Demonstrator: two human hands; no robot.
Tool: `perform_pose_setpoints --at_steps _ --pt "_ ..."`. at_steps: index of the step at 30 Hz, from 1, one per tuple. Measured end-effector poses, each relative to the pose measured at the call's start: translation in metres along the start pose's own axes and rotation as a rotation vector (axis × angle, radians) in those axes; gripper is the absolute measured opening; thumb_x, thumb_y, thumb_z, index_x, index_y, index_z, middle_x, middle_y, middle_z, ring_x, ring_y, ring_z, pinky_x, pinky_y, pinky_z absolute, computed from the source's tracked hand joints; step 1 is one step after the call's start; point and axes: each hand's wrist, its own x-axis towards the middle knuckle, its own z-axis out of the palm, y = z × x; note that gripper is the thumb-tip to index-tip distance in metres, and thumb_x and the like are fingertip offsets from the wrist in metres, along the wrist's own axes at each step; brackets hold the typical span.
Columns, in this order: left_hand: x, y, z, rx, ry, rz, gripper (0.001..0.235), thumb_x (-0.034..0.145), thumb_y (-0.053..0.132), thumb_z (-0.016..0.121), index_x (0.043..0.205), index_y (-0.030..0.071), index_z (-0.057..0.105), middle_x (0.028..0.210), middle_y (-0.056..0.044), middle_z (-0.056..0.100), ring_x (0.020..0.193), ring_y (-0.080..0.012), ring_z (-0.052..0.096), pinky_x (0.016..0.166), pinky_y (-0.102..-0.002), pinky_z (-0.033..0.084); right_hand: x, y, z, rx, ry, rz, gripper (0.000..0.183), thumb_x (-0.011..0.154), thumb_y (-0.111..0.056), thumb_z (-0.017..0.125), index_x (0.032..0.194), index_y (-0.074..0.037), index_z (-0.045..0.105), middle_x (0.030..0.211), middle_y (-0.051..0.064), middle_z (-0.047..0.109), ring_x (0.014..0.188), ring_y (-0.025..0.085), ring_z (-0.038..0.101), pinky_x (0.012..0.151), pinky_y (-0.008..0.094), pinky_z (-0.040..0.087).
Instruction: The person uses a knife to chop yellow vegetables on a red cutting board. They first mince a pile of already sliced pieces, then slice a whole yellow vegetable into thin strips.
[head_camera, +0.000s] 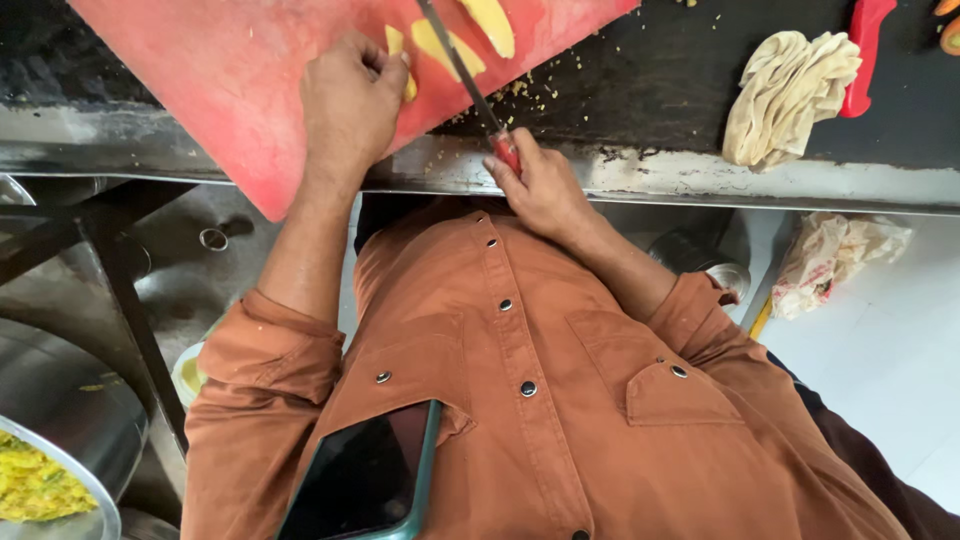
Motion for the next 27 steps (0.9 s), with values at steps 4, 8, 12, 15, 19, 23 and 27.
perform_pose_setpoints --at_steps 4,8,12,15,19,23,27 --pt "-0.003 0.001 -0.007 -0.025 -0.012 -0.082 0.026 0.093 0.025 0.075 0.083 0.002 0.068 0.072 -0.012 0.073 0.065 -0.0258 0.072 0.065 -0.041 0.055 0.003 0.0 0.003 -0.048 0.017 0.019 0.03 0.104 -0.031 0.063 0.108 -0.003 0.051 0.082 0.027 0.067 0.083 0.051 0.064 0.067 0.056 0.046" --pt "-0.003 0.006 0.003 -0.101 0.036 0.038 0.023 0.092 0.024 0.076 0.086 0.002 0.069 0.074 -0.012 0.073 0.068 -0.0261 0.074 0.065 -0.04 0.057 0.009 0.008 0.003 -0.06 0.008 0.072 0.03 0.103 -0.032 0.062 0.108 -0.005 0.051 0.081 0.026 0.067 0.082 0.051 0.065 0.068 0.056 0.047" --pt "0.013 0.018 0.024 -0.03 0.043 0.062 0.024 0.09 0.024 0.076 0.084 0.002 0.068 0.073 -0.015 0.073 0.068 -0.0323 0.073 0.066 -0.045 0.056 0.008 0.013 0.002 -0.027 0.015 0.017 0.029 0.103 -0.031 0.063 0.105 -0.004 0.051 0.08 0.025 0.066 0.082 0.05 0.065 0.066 0.054 0.047" --pt "0.019 0.02 0.033 0.119 0.083 0.097 0.022 0.087 0.023 0.077 0.083 0.003 0.07 0.072 -0.016 0.073 0.069 -0.0371 0.071 0.066 -0.05 0.054 0.006 0.011 0.004 0.044 0.02 0.041 0.031 0.107 -0.029 0.066 0.103 -0.003 0.051 0.072 0.019 0.063 0.066 0.038 0.066 0.06 0.046 0.049" --pt "0.022 0.021 0.034 0.175 0.091 0.131 0.02 0.087 0.021 0.077 0.086 0.003 0.07 0.074 -0.017 0.072 0.07 -0.0386 0.071 0.066 -0.051 0.054 0.001 0.005 0.0 0.35 0.068 0.104 0.023 0.105 -0.026 0.063 0.111 -0.005 0.055 0.064 0.005 0.06 0.05 0.015 0.059 0.049 0.032 0.048" --pt "0.015 0.017 0.019 -0.078 0.0 0.085 0.021 0.093 0.022 0.075 0.091 0.003 0.068 0.077 -0.014 0.073 0.071 -0.0328 0.073 0.068 -0.046 0.056 -0.002 0.002 -0.007 0.362 0.053 0.1 0.022 0.104 -0.024 0.063 0.113 -0.004 0.056 0.064 0.005 0.06 0.05 0.012 0.058 0.049 0.031 0.047" --pt "0.004 0.008 0.003 -0.04 0.033 0.026 0.021 0.093 0.02 0.075 0.087 0.002 0.066 0.075 -0.014 0.073 0.07 -0.0309 0.073 0.067 -0.044 0.056 -0.002 0.001 -0.003 0.17 0.015 -0.045 0.025 0.104 -0.026 0.065 0.109 -0.003 0.055 0.075 0.017 0.064 0.064 0.03 0.066 0.061 0.041 0.051"
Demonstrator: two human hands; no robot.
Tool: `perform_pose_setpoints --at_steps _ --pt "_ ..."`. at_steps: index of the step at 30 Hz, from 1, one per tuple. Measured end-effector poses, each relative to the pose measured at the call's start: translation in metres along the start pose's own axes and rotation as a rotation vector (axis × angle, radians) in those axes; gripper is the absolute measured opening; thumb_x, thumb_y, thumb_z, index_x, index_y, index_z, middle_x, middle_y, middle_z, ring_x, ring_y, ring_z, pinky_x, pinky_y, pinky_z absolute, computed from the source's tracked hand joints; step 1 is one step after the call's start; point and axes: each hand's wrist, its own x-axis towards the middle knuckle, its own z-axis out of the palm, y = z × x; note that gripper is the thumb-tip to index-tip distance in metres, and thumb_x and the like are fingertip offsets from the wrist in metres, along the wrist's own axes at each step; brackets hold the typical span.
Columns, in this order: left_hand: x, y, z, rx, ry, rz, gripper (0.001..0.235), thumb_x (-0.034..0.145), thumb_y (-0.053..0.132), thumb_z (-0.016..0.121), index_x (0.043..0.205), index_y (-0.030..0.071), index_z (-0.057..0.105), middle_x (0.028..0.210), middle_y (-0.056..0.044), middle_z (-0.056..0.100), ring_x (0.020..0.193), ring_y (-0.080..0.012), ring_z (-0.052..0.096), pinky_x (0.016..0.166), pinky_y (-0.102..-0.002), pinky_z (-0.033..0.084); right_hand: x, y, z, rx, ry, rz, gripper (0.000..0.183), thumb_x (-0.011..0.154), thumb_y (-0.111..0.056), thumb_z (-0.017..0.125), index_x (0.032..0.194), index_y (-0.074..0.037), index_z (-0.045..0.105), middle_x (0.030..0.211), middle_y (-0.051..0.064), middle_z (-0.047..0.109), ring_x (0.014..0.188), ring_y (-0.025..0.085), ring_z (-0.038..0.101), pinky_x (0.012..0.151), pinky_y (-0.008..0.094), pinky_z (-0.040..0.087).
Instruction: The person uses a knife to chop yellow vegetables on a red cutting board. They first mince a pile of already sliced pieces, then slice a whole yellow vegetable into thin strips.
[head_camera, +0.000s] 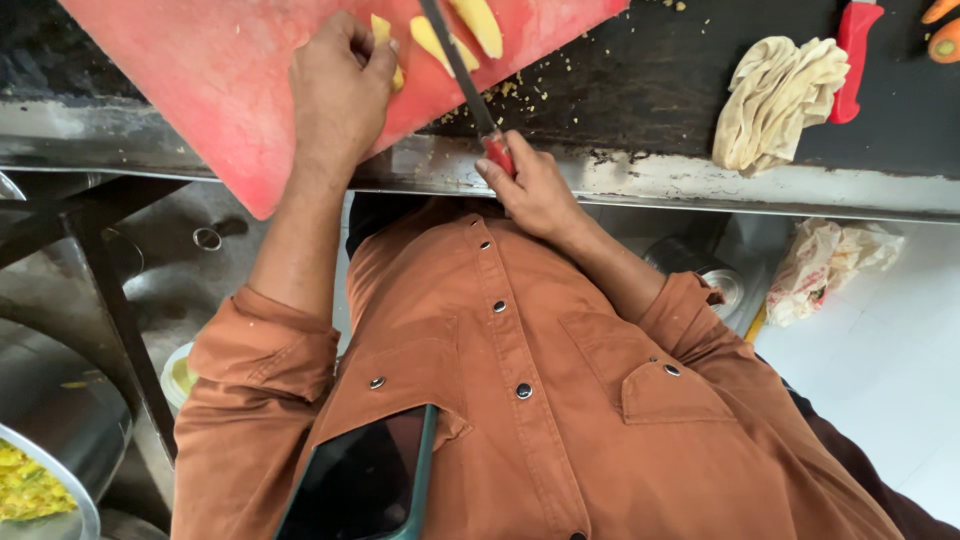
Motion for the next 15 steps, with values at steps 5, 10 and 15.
perform_pose_setpoints --at_steps 5,10,15 --pt "-0.004 -0.003 0.002 0.091 0.068 0.046 0.025 0.091 0.022 0.079 0.083 0.002 0.067 0.073 -0.015 0.072 0.068 -0.0357 0.07 0.065 -0.047 0.053 0.007 -0.002 0.006 -0.142 -0.094 0.092 0.031 0.102 -0.032 0.065 0.104 -0.003 0.053 0.08 0.024 0.066 0.077 0.046 0.066 0.065 0.049 0.048" --pt "-0.001 -0.005 0.003 0.051 0.062 0.037 0.025 0.098 0.023 0.077 0.086 0.002 0.07 0.071 -0.014 0.073 0.067 -0.033 0.07 0.065 -0.046 0.052 0.01 -0.006 0.013 -0.199 -0.092 0.135 0.032 0.1 -0.032 0.064 0.11 -0.004 0.052 0.079 0.026 0.066 0.078 0.048 0.065 0.068 0.054 0.048" --pt "-0.005 -0.007 -0.002 -0.406 -0.117 -0.21 0.017 0.102 0.016 0.063 0.094 0.0 0.067 0.076 -0.004 0.073 0.063 -0.0098 0.07 0.059 -0.027 0.059 0.012 -0.002 0.021 -0.255 -0.098 0.113 0.032 0.099 -0.033 0.066 0.112 -0.006 0.054 0.083 0.027 0.068 0.083 0.051 0.065 0.069 0.057 0.047"
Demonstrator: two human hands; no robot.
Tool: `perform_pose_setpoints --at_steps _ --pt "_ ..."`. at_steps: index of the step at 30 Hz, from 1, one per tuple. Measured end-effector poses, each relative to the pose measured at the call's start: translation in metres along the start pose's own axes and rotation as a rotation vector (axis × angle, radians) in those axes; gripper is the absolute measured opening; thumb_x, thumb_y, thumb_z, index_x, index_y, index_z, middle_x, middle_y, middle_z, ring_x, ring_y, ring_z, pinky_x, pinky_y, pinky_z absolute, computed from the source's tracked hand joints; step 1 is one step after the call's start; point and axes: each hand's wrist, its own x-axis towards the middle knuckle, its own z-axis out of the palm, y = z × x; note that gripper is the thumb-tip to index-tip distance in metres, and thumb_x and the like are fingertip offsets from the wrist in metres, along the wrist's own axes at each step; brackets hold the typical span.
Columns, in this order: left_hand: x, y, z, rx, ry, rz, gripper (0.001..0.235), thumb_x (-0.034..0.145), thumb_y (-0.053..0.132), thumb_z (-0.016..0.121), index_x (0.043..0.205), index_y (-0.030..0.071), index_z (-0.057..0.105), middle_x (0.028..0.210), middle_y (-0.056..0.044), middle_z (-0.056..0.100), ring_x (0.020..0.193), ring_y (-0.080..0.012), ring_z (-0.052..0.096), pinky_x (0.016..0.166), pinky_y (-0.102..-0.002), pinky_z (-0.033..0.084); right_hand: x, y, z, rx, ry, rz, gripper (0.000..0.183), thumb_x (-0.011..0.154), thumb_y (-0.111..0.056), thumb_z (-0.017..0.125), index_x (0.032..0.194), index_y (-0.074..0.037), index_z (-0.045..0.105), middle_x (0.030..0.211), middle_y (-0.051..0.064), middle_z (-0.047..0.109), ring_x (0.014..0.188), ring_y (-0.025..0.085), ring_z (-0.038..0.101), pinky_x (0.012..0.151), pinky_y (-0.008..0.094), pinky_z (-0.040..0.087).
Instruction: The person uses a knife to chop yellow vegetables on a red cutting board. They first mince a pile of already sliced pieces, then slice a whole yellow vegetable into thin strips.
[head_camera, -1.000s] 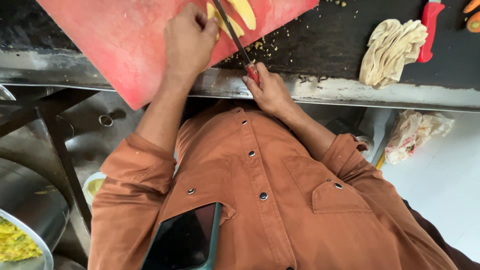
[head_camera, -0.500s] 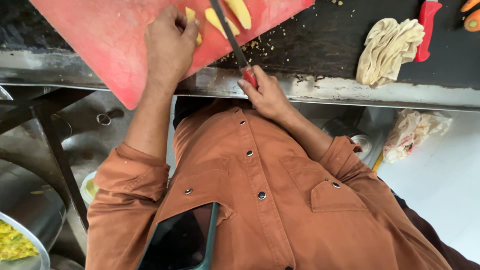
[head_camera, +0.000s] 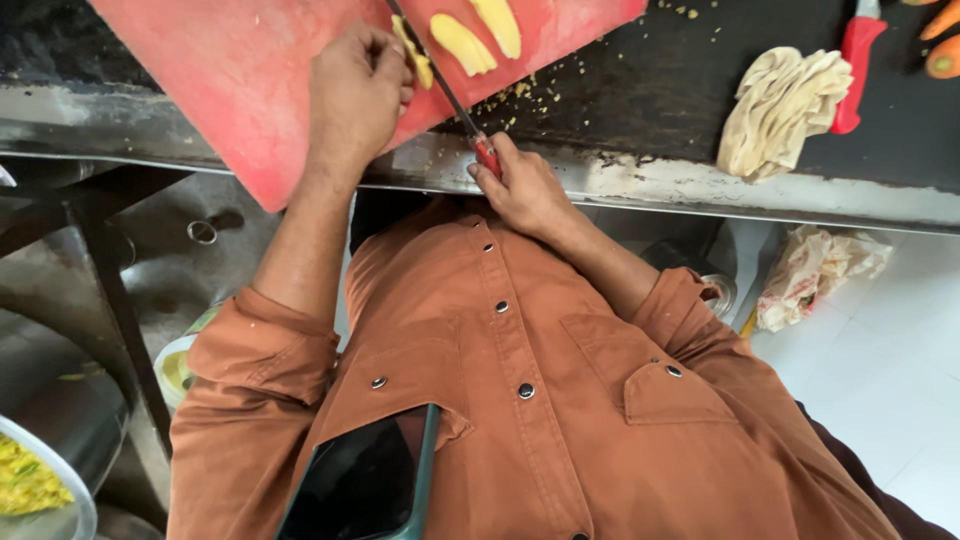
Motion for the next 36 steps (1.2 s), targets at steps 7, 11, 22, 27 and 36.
perform_pose_setpoints --at_steps 7,11,22,27,36 --pt "-0.001 0.006 0.003 0.055 -0.002 -0.061 0.018 0.1 0.015 0.067 0.092 -0.001 0.068 0.073 -0.003 0.073 0.059 -0.0065 0.068 0.054 -0.023 0.056 -0.001 -0.001 0.004 -0.034 0.011 -0.032 0.033 0.099 -0.032 0.065 0.117 -0.006 0.052 0.079 0.025 0.067 0.079 0.05 0.065 0.067 0.057 0.047" --pt "0.001 0.006 -0.002 0.084 -0.047 -0.109 0.015 0.1 0.013 0.063 0.093 0.001 0.068 0.074 -0.003 0.074 0.06 -0.0066 0.07 0.054 -0.024 0.057 -0.003 -0.004 0.002 -0.035 0.002 -0.029 0.032 0.1 -0.031 0.065 0.116 -0.006 0.052 0.077 0.025 0.066 0.078 0.05 0.064 0.066 0.057 0.046" --pt "0.002 -0.011 0.001 -0.087 -0.043 -0.093 0.013 0.102 0.011 0.063 0.1 -0.002 0.067 0.079 -0.004 0.074 0.065 -0.0063 0.07 0.057 -0.022 0.06 -0.001 -0.005 0.005 -0.021 -0.021 -0.026 0.032 0.102 -0.03 0.063 0.115 -0.004 0.051 0.078 0.025 0.067 0.079 0.05 0.065 0.067 0.057 0.047" --pt "0.002 -0.018 0.001 -0.135 -0.036 -0.09 0.013 0.102 0.009 0.062 0.102 -0.002 0.068 0.081 -0.003 0.075 0.066 -0.0054 0.07 0.059 -0.021 0.06 -0.001 -0.003 0.004 -0.043 -0.019 -0.034 0.031 0.102 -0.03 0.063 0.116 -0.005 0.051 0.079 0.026 0.067 0.081 0.051 0.065 0.069 0.057 0.048" --pt "0.001 -0.012 0.001 -0.156 -0.048 -0.096 0.011 0.102 0.008 0.063 0.101 -0.002 0.067 0.081 -0.003 0.074 0.065 -0.0052 0.069 0.057 -0.021 0.059 0.0 -0.003 0.003 -0.067 -0.023 -0.034 0.03 0.103 -0.031 0.063 0.113 -0.005 0.051 0.081 0.026 0.068 0.082 0.051 0.065 0.069 0.058 0.047"
